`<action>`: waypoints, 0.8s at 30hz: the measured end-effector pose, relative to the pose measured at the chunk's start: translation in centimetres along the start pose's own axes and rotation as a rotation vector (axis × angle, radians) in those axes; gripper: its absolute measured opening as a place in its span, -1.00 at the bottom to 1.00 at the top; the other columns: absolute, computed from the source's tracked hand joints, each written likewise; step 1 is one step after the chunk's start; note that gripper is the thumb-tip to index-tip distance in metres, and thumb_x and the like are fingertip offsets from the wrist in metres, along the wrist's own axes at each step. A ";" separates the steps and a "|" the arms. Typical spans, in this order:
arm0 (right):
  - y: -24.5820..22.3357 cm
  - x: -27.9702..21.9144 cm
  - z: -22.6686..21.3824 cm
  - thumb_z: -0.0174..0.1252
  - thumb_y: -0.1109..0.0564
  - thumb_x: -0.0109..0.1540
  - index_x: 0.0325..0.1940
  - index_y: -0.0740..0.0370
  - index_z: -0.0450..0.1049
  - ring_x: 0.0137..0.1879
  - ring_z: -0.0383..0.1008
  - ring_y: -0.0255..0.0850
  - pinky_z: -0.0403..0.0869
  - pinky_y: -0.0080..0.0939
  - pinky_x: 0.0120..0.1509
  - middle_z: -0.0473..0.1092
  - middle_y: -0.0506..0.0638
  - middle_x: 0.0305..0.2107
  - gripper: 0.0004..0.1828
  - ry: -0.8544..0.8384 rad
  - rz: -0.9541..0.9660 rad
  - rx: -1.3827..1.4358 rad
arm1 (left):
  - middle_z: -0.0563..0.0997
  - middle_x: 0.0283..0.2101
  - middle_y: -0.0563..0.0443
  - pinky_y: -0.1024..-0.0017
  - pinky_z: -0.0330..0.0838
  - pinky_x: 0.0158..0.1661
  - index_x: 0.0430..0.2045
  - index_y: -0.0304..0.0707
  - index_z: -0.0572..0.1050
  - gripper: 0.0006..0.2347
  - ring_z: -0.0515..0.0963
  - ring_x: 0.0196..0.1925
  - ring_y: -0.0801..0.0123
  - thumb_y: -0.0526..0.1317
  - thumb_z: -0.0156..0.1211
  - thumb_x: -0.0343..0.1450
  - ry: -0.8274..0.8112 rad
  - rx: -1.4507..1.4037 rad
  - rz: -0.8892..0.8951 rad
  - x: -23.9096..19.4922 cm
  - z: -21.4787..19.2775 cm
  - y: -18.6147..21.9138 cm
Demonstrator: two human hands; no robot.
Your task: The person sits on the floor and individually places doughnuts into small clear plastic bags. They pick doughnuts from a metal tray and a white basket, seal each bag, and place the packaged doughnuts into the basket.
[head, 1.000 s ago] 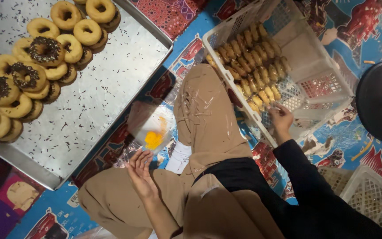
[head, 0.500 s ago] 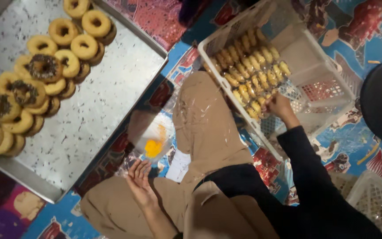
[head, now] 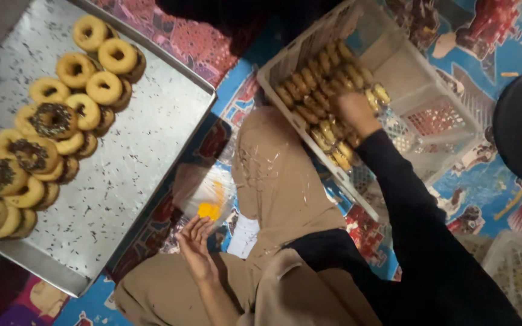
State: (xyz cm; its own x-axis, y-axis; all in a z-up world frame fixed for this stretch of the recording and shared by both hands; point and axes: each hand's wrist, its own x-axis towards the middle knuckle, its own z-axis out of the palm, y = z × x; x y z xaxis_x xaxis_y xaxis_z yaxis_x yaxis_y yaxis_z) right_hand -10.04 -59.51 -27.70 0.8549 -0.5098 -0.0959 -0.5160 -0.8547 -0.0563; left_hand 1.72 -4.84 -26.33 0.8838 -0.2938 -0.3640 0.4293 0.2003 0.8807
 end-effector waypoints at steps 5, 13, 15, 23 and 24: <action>-0.7 2.6 3.0 0.27 0.23 0.10 -0.35 0.29 0.57 -0.27 0.53 0.13 0.50 0.06 -0.16 0.50 0.24 -0.36 -0.92 0.296 -0.200 0.253 | 0.57 0.03 -0.30 0.23 0.38 0.19 0.10 -0.48 0.39 -0.41 0.57 0.11 0.10 0.16 -0.41 0.60 0.059 -0.002 0.022 -0.6 -1.6 0.1; -7.2 0.7 -6.2 0.27 0.25 0.26 -0.20 0.33 0.65 -0.18 0.59 -0.31 0.54 -0.34 -0.05 0.61 -0.03 -0.29 -0.91 0.223 -0.046 1.109 | 0.53 0.09 -0.29 0.27 0.38 0.14 0.20 -0.50 0.33 -0.53 0.53 0.12 0.11 0.00 -0.10 0.58 -0.088 0.152 0.167 0.3 3.8 2.4; -12.9 -2.3 -9.1 0.30 0.24 0.14 -0.09 0.23 0.63 -0.13 0.61 -0.36 0.57 -0.34 0.00 0.60 -0.06 -0.24 -0.75 -0.043 -0.301 1.315 | 0.43 0.20 -0.29 0.25 0.35 0.13 0.32 -0.42 0.19 -0.46 0.46 0.18 0.11 -0.10 0.11 0.49 -0.255 0.405 0.421 -0.2 6.2 3.0; -38.9 -10.7 -11.3 0.31 -0.01 0.18 -0.38 0.14 0.61 0.04 0.39 -0.09 0.34 -0.05 0.10 0.48 -0.09 -0.25 -0.81 0.125 -1.224 0.668 | 0.66 -0.26 -0.23 0.53 0.35 -0.36 0.07 -0.51 0.39 -0.70 0.46 -0.41 0.47 -0.14 0.07 0.67 -0.206 -0.264 0.032 -3.0 -1.8 -0.8; -40.9 -11.6 -11.4 0.31 -0.02 0.20 -0.33 0.11 0.61 0.09 0.40 -0.10 0.35 -0.03 0.18 0.48 -0.10 -0.21 -0.83 0.079 -1.293 0.719 | 0.64 -0.28 -0.09 0.52 0.40 -0.35 -0.01 -0.44 0.40 -0.72 0.50 -0.40 0.47 -0.15 0.04 0.56 -0.049 -0.284 -0.150 -4.4 -5.4 -1.8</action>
State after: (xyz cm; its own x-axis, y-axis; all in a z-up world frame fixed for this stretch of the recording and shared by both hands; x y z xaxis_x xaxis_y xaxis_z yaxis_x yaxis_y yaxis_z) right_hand 1.74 -19.70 -12.96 0.7195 0.5252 0.4544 0.6923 -0.4905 -0.5293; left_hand -1.97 1.17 -27.96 0.7998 -0.3832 -0.4621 0.5948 0.4021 0.6961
